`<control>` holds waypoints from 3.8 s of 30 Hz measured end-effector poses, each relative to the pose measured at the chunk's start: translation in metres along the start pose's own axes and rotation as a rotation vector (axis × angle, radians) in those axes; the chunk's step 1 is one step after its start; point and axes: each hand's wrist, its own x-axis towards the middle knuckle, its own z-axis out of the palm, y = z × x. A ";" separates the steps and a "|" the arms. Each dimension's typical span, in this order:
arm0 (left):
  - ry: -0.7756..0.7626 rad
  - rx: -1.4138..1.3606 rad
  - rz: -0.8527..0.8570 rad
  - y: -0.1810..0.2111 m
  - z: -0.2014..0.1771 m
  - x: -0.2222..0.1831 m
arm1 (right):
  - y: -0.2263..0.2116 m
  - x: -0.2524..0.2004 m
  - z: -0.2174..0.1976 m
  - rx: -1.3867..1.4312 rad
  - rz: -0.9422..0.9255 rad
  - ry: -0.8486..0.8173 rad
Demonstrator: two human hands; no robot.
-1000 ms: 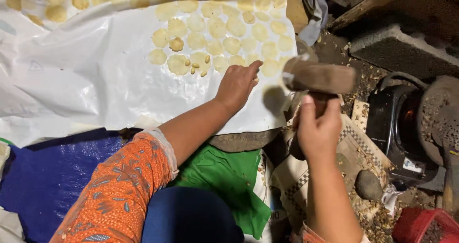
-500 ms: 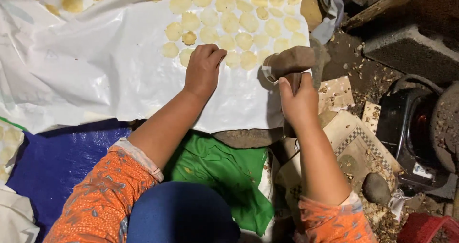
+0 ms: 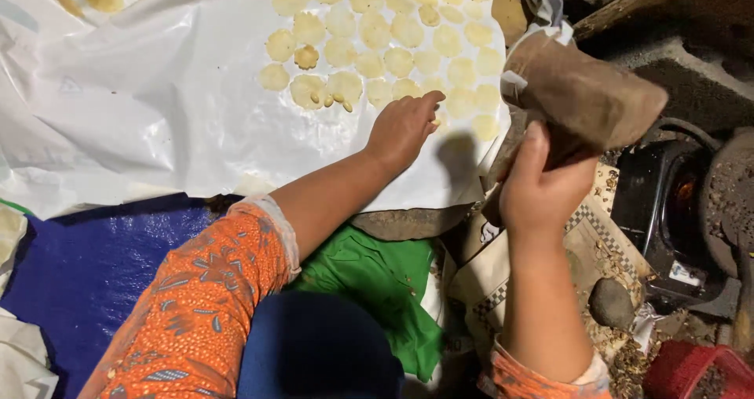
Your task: Cracking roasted nuts with a stone and flattening them with a wooden mallet onto a sheet to make crackers.
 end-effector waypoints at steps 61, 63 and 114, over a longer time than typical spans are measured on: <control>0.243 0.347 0.239 -0.042 -0.078 -0.064 | 0.024 -0.048 0.086 -0.364 0.339 -0.450; 0.224 0.320 0.259 -0.045 -0.067 -0.059 | 0.029 -0.035 0.086 -0.356 0.417 -0.495; 0.323 0.146 0.005 -0.056 -0.076 -0.085 | 0.004 -0.063 0.131 -0.449 0.335 -0.496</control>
